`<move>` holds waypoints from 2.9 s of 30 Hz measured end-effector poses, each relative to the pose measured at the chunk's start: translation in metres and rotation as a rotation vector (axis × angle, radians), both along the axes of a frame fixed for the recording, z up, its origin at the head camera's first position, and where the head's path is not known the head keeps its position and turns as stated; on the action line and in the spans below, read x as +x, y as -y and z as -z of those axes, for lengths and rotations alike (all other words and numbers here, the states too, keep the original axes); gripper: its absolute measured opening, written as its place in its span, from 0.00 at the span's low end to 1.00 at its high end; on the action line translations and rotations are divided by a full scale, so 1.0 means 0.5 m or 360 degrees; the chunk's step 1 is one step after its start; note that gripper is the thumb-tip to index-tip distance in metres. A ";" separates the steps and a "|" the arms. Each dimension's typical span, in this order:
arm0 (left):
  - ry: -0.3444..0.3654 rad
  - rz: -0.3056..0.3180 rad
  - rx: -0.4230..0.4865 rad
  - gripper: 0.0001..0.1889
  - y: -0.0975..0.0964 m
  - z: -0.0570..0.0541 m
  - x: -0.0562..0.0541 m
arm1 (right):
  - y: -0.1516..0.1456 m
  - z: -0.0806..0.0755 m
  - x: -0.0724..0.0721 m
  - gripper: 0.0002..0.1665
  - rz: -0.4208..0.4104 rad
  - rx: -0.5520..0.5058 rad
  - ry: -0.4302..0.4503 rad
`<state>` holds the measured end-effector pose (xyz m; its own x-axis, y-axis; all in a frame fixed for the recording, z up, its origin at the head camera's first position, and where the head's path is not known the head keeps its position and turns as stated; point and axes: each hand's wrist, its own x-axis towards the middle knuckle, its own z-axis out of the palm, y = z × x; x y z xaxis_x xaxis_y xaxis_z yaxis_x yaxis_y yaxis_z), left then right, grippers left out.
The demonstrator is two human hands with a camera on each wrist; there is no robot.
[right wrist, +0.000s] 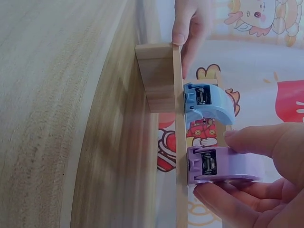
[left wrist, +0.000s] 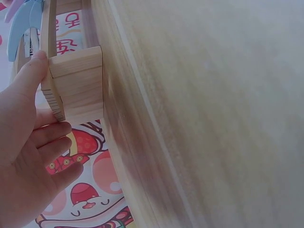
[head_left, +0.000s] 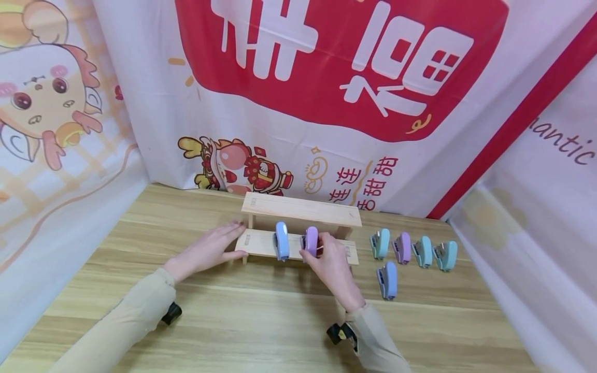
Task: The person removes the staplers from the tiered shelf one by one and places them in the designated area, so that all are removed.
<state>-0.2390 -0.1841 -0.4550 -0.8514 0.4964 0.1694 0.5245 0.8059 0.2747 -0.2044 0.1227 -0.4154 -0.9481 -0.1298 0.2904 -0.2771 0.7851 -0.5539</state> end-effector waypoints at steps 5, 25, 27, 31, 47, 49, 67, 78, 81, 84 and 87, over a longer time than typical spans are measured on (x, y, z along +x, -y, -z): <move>0.0004 -0.0007 0.0002 0.41 0.000 0.002 -0.002 | 0.000 -0.001 0.001 0.23 0.0003 -0.0019 -0.0021; -0.0046 0.0004 -0.0001 0.41 -0.002 0.004 -0.002 | -0.040 -0.014 0.002 0.19 0.0072 -0.0071 -0.0072; -0.0050 0.0007 0.0007 0.41 -0.002 0.004 -0.002 | -0.049 -0.017 0.003 0.19 0.0086 -0.0070 -0.0080; -0.0052 0.0008 0.0012 0.41 -0.001 0.005 -0.002 | -0.071 -0.020 0.006 0.19 0.0134 -0.0060 -0.0090; 0.0016 -0.0006 -0.0006 0.42 0.000 0.002 -0.004 | -0.191 -0.043 0.032 0.21 0.0349 -0.0022 -0.0085; 0.0013 -0.0007 -0.0005 0.42 0.000 0.001 -0.003 | -0.203 -0.046 0.037 0.20 0.0377 -0.0021 -0.0078; 0.0024 -0.0011 0.0001 0.42 -0.001 0.002 -0.003 | -0.329 -0.043 0.069 0.22 0.0621 0.0045 -0.0107; 0.0012 -0.0013 -0.0011 0.42 -0.002 0.001 -0.003 | -0.387 -0.021 0.081 0.20 0.0722 0.0103 -0.0072; 0.0016 -0.0015 -0.0008 0.42 -0.002 0.001 -0.002 | -0.400 -0.014 0.083 0.22 0.0732 0.0099 -0.0035; 0.0012 -0.0015 -0.0008 0.42 -0.002 0.001 -0.001 | -0.410 -0.008 0.085 0.25 0.0745 0.0081 0.0043; 0.0009 -0.0011 -0.0013 0.42 -0.002 0.001 -0.001 | -0.420 -0.002 0.087 0.26 0.0740 0.0073 0.0100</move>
